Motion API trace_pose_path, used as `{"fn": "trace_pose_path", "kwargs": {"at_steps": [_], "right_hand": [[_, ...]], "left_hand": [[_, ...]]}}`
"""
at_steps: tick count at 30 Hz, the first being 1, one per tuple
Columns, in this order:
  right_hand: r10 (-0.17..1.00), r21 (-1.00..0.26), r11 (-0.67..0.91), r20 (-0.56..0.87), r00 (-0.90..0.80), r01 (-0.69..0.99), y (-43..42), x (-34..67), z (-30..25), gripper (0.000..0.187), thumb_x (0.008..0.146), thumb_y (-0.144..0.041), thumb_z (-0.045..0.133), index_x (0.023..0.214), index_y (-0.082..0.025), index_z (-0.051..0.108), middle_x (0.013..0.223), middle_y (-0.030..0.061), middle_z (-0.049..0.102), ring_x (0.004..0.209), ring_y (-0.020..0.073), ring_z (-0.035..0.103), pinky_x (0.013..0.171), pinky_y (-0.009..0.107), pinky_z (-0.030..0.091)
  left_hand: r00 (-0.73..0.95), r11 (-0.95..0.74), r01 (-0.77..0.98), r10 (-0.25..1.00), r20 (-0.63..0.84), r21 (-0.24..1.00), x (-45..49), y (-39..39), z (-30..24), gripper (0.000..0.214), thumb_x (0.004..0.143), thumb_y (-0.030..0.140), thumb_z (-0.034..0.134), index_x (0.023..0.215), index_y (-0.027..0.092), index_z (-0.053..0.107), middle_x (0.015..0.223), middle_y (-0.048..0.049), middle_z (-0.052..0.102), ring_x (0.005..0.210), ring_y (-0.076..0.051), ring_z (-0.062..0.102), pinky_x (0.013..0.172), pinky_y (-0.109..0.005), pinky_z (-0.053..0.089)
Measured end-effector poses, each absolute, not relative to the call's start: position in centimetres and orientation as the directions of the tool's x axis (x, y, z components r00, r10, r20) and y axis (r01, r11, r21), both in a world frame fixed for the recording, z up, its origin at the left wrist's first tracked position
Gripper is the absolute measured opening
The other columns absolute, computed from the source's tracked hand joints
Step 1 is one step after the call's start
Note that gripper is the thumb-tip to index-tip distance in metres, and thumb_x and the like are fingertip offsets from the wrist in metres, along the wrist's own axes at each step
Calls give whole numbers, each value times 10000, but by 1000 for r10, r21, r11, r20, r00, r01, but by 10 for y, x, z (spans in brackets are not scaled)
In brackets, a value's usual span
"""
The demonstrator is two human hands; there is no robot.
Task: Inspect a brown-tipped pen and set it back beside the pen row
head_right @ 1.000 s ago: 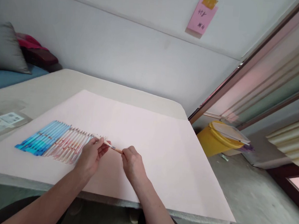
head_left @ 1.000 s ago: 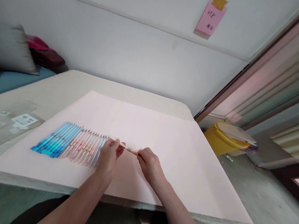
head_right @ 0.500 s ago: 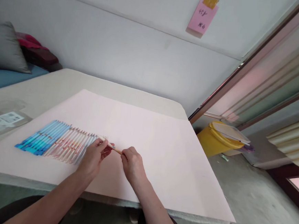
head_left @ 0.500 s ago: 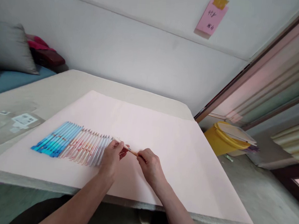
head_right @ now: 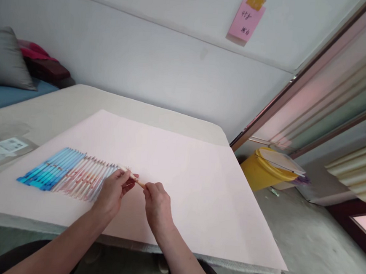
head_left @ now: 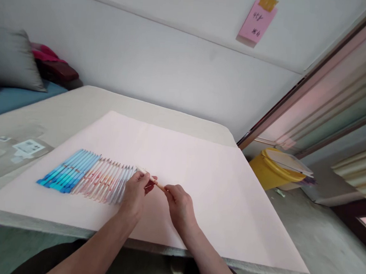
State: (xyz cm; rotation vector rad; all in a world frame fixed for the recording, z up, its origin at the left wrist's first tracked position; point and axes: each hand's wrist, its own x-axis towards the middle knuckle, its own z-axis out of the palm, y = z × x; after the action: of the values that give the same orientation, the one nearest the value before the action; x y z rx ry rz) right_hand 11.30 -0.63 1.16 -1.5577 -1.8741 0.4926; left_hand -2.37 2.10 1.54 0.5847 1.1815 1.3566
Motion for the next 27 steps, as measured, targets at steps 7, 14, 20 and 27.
{"fn": "trace_pose_path", "kwargs": {"at_steps": [7,14,20,27], "right_hand": [[963,-502,208,257,-85,839,-9,110,13,141,835,-207,477,869,-206,614,810,42,571,693,155,514,600,262,380],[999,-861,-4,-22,-29,509,-2,111,18,182,787,-259,515,671,-184,633,579,-22,533,551,112,461,513,229,336],[1000,-851,20,10,-22,525,-1,109,16,175,767,-251,519,673,-183,649,623,-6,573,593,119,479,540,233,343],[998,-877,-3,-32,-51,480,-3,108,17,192,773,-266,508,672,-178,647,573,-20,530,538,103,432,497,227,312]], "left_hand": [[-128,204,-417,952,-279,886,-20,18,12,250,725,401,610,736,154,572,820,-73,664,767,-152,607,733,-300,464],[-40,187,-452,973,-229,872,-21,18,17,232,708,393,631,740,166,594,785,-43,637,820,-163,594,763,-313,470],[-107,203,-331,962,-251,921,-26,23,13,266,688,425,646,663,165,597,744,-20,601,716,-117,542,669,-236,436],[-163,166,-358,958,-237,919,-30,27,17,240,617,312,704,767,143,622,704,-36,627,710,-149,583,697,-284,461]]}}
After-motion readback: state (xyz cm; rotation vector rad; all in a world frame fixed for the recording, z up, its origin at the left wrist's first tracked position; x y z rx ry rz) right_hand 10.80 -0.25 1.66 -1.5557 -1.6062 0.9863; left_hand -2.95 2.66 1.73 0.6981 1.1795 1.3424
